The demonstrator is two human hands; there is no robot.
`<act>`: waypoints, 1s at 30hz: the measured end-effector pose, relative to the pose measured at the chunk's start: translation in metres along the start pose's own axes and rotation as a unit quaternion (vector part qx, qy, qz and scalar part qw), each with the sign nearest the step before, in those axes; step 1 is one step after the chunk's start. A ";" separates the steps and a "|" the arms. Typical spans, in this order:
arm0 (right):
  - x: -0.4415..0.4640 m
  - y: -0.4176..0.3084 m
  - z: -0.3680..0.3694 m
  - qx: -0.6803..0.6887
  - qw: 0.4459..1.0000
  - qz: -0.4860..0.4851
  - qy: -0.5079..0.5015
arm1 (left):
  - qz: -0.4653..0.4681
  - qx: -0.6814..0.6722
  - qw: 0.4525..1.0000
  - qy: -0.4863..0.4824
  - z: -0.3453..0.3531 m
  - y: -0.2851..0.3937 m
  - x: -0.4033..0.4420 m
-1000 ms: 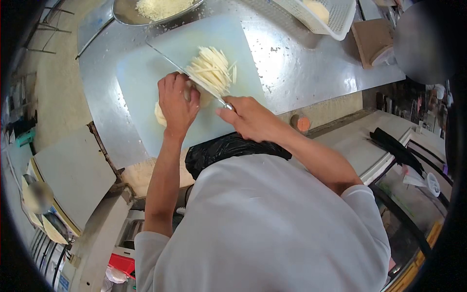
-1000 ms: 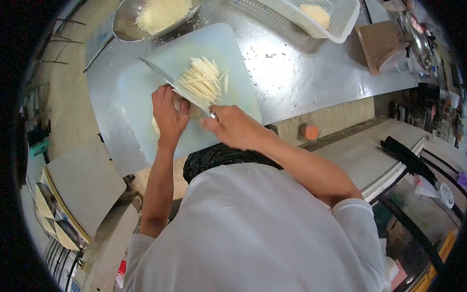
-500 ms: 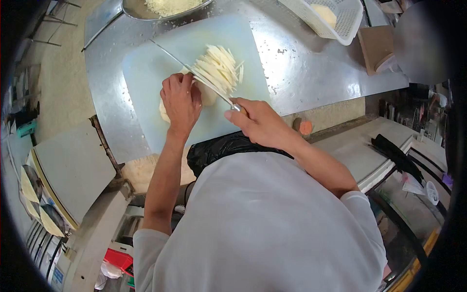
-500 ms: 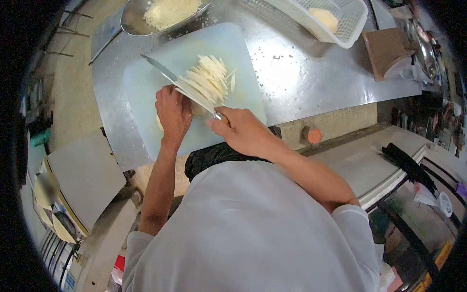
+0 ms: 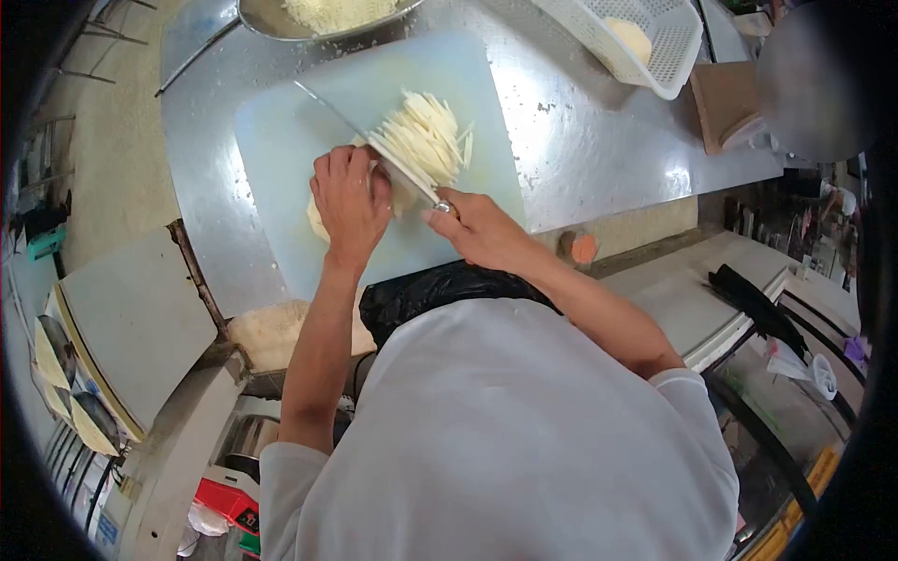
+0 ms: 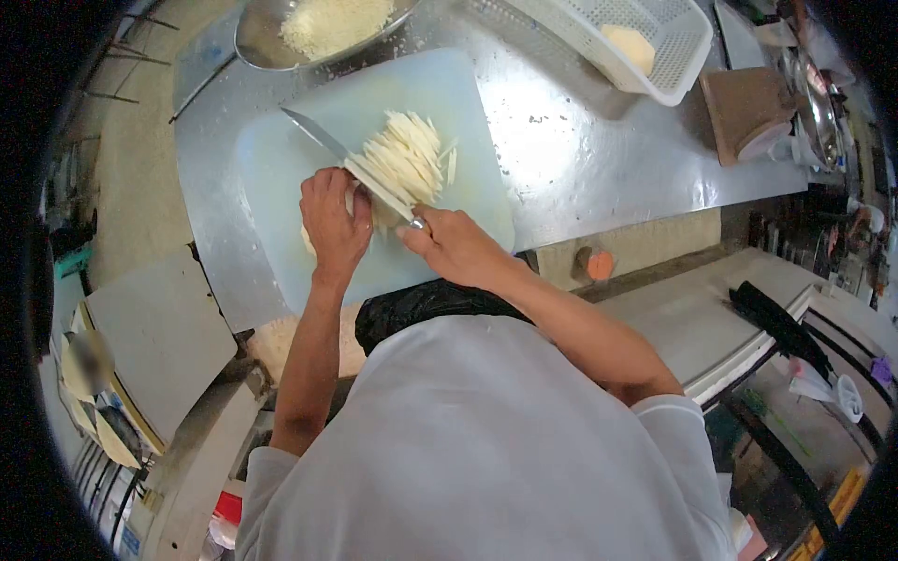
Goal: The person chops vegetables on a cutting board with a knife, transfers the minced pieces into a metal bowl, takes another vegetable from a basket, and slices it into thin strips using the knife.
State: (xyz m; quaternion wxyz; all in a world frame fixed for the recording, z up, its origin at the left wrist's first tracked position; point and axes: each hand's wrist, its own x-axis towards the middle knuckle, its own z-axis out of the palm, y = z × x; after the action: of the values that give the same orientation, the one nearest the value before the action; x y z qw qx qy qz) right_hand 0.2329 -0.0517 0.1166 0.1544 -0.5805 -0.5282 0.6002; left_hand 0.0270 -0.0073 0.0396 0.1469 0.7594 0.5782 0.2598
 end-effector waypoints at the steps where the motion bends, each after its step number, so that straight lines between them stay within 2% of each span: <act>1: 0.006 0.002 0.000 0.005 1.000 -0.002 0.002 | -0.002 -0.002 1.000 0.008 0.000 -0.001 0.002; 7: -0.026 -0.024 -0.010 0.002 0.998 0.060 -0.028 | -0.010 -0.002 1.000 0.010 0.004 -0.001 -0.002; 12: 0.013 0.014 0.009 -0.005 1.000 -0.027 0.013 | -0.008 -0.022 1.000 0.019 0.001 0.002 0.001; 14: 0.013 0.023 0.009 -0.006 0.999 -0.036 0.014 | -0.017 -0.052 0.998 0.011 -0.001 0.000 -0.001; 15: 0.013 0.021 0.005 0.017 1.000 -0.002 0.001 | -0.023 -0.066 0.997 0.012 -0.002 0.000 0.000; 17: 0.011 0.012 -0.002 0.065 0.995 0.065 -0.027 | 0.008 -0.052 0.995 0.085 -0.011 0.005 -0.008; 18: 0.011 0.011 -0.005 0.072 0.995 0.062 -0.027 | 0.027 -0.047 0.991 0.122 -0.015 0.008 -0.012; 21: 0.006 0.009 -0.012 0.091 0.994 0.057 -0.033 | -0.171 -0.127 0.977 0.030 -0.032 0.026 -0.044; 24: -0.006 0.005 -0.018 0.093 0.994 0.051 -0.041 | -0.232 -0.041 0.964 -0.124 -0.035 0.040 -0.065; 30: -0.027 0.007 -0.042 0.069 0.998 -0.008 -0.004 | -0.237 0.049 0.964 -0.113 -0.008 0.054 -0.076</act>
State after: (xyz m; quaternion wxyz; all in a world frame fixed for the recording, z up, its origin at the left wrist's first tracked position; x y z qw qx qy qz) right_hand 0.2793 -0.0568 0.1354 0.1969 -0.5621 -0.4903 0.6363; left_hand 0.0513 -0.0965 0.0570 0.2315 0.6312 0.7332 0.1017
